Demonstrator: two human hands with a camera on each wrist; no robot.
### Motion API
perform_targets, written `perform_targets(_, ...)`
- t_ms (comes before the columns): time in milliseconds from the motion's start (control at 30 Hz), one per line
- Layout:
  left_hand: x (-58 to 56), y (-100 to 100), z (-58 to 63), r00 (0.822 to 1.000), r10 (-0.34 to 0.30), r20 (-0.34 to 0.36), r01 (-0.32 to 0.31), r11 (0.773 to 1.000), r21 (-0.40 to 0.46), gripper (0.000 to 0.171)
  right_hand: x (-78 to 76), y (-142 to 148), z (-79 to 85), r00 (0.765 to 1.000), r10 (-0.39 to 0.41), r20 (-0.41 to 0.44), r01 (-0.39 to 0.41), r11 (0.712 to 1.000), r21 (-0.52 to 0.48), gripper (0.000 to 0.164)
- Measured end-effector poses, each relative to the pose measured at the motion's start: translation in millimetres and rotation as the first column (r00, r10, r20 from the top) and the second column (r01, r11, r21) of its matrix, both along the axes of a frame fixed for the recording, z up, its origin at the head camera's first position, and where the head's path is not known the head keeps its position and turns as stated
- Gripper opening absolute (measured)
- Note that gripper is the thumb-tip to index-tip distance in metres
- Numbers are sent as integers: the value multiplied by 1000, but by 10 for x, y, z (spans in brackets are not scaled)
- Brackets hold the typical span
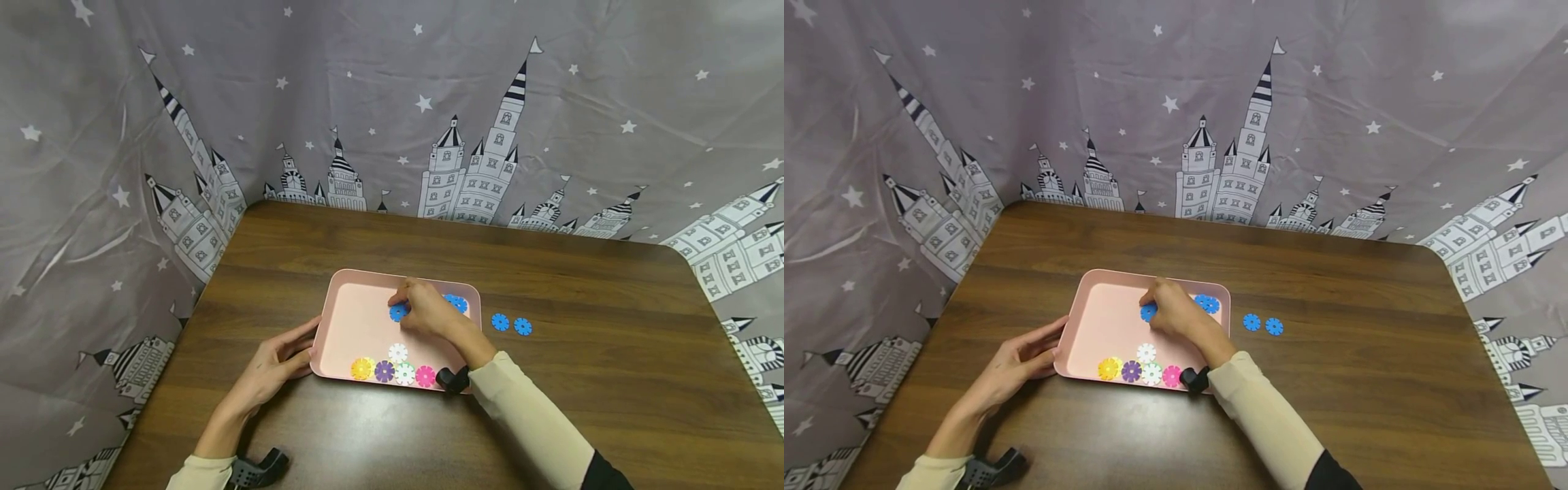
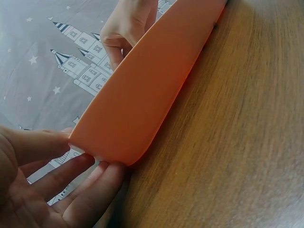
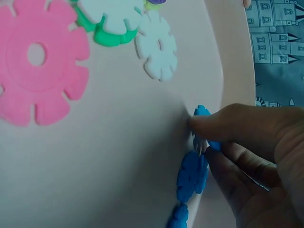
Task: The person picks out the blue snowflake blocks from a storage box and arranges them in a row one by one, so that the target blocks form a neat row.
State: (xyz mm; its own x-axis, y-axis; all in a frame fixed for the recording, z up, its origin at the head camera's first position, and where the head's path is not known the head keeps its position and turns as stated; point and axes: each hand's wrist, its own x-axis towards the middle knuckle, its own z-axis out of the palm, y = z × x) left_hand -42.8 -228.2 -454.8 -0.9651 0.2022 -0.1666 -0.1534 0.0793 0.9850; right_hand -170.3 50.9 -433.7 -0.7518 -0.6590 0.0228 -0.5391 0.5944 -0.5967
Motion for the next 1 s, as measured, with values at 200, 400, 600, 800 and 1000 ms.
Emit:
perform_targets(200,-7,38,28,1000,-17,-19,17,1000,5,55,1,55,16,1000,-8,-3,8,1000,-4,34)
perform_targets(400,-16,64,38,1000,-14,-21,14,1000,-1,55,9,144,71,999,-42,16,43,999,-12,33)
perform_targets(600,-22,63,14,1000,-14,-17,14,1000,-15,56,30,363,168,991,-119,58,122,991,-49,34)
perform_targets(800,-10,57,5,1000,-10,-25,10,1000,-14,56,27,694,201,980,-200,10,200,977,-68,36)
perform_targets(1000,24,31,36,1000,-5,-27,4,999,-38,56,68,1032,193,943,-333,-5,329,934,-140,36)
